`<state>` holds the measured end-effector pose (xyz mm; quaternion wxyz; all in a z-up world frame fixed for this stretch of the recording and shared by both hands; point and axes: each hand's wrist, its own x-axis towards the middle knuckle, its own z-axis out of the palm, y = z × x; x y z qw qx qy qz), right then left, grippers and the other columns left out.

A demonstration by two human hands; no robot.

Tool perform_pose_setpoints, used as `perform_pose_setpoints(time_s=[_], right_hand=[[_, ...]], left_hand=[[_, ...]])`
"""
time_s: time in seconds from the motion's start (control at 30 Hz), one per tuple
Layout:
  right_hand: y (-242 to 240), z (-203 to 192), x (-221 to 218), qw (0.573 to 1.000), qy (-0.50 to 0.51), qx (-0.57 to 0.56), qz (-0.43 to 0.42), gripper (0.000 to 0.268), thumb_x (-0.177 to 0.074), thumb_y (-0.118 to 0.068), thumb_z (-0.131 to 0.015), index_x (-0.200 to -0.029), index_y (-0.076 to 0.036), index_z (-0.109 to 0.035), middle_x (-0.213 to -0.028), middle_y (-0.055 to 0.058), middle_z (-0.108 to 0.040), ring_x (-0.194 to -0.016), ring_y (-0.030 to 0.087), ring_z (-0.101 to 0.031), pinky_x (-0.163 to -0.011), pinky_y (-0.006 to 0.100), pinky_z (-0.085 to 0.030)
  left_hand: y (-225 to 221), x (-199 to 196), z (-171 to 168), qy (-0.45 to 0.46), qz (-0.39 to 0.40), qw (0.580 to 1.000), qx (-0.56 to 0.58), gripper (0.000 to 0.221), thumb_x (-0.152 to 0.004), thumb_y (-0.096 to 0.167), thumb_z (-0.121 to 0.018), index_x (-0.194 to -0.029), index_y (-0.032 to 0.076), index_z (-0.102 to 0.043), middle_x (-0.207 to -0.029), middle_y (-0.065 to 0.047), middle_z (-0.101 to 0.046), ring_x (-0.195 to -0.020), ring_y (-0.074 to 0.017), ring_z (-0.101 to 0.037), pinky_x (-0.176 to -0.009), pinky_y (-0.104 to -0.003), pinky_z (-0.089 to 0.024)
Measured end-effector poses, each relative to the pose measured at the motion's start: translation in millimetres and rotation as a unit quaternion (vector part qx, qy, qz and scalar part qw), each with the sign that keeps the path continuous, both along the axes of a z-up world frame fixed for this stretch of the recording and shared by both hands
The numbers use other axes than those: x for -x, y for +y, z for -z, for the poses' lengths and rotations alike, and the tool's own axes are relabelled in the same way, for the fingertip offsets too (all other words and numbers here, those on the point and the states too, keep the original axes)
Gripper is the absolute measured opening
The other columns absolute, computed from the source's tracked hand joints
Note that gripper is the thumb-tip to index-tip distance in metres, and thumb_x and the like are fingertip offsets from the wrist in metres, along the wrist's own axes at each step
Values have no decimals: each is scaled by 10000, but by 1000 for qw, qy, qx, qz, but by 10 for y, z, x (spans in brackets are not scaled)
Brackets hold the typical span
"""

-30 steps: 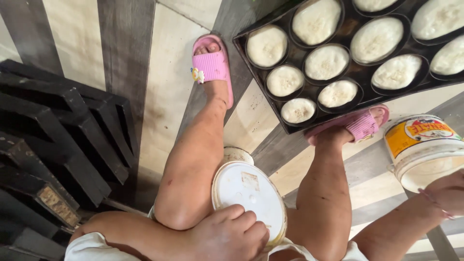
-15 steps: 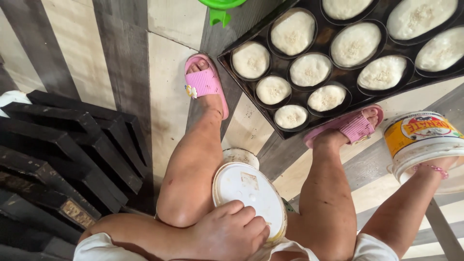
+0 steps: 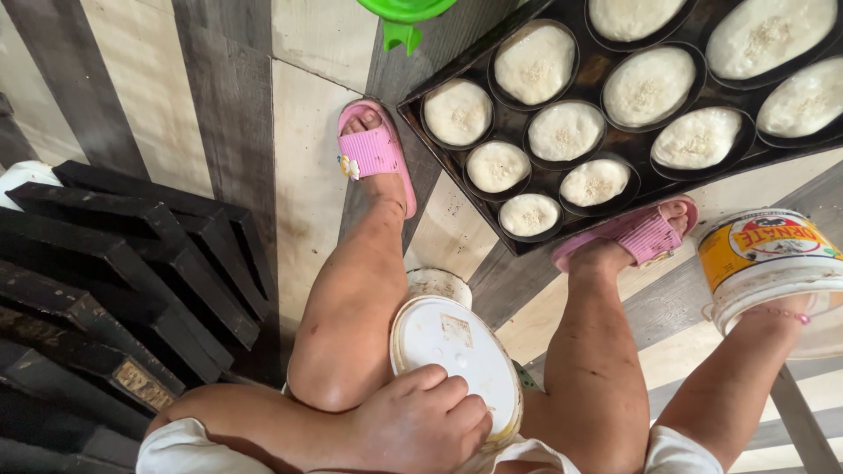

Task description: The person sits on the floor in front of trays of shaped dough pieces. They dip a pastry brush into a green cup of liquid and brush the tops of the dough pieces, then sprinkle a granular topping over them by hand from a container.

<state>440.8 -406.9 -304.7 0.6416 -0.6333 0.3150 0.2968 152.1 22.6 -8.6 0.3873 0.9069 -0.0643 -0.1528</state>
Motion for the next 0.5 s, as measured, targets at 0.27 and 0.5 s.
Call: perform_pose_setpoints(time_s=[0.27, 0.5], right_hand=[[-1058, 273, 433, 997, -11, -71, -42, 504, -1175, -287, -481, -1592, -6, -511, -1640, 172, -565, -1527, 338, -583, -1262, 489, -448], [-3447, 855, 620, 972, -210, -105, 26, 268, -1234, -114, -360, -1241, 24, -589, -1133, 101, -627, -1025, 170, -582, -1021, 249, -485]], left_hand=[[-11, -40, 20, -7, 6, 1000, 7, 131, -909, 228, -659, -810, 149, -693, -811, 36, -509, -835, -144, -543, -762, -298, -404], [-53, -43, 31, -1, 28, 1000, 10, 121, -900, 235, -646, -847, 137, -694, -812, 29, -514, -835, -152, -547, -755, -302, -410]])
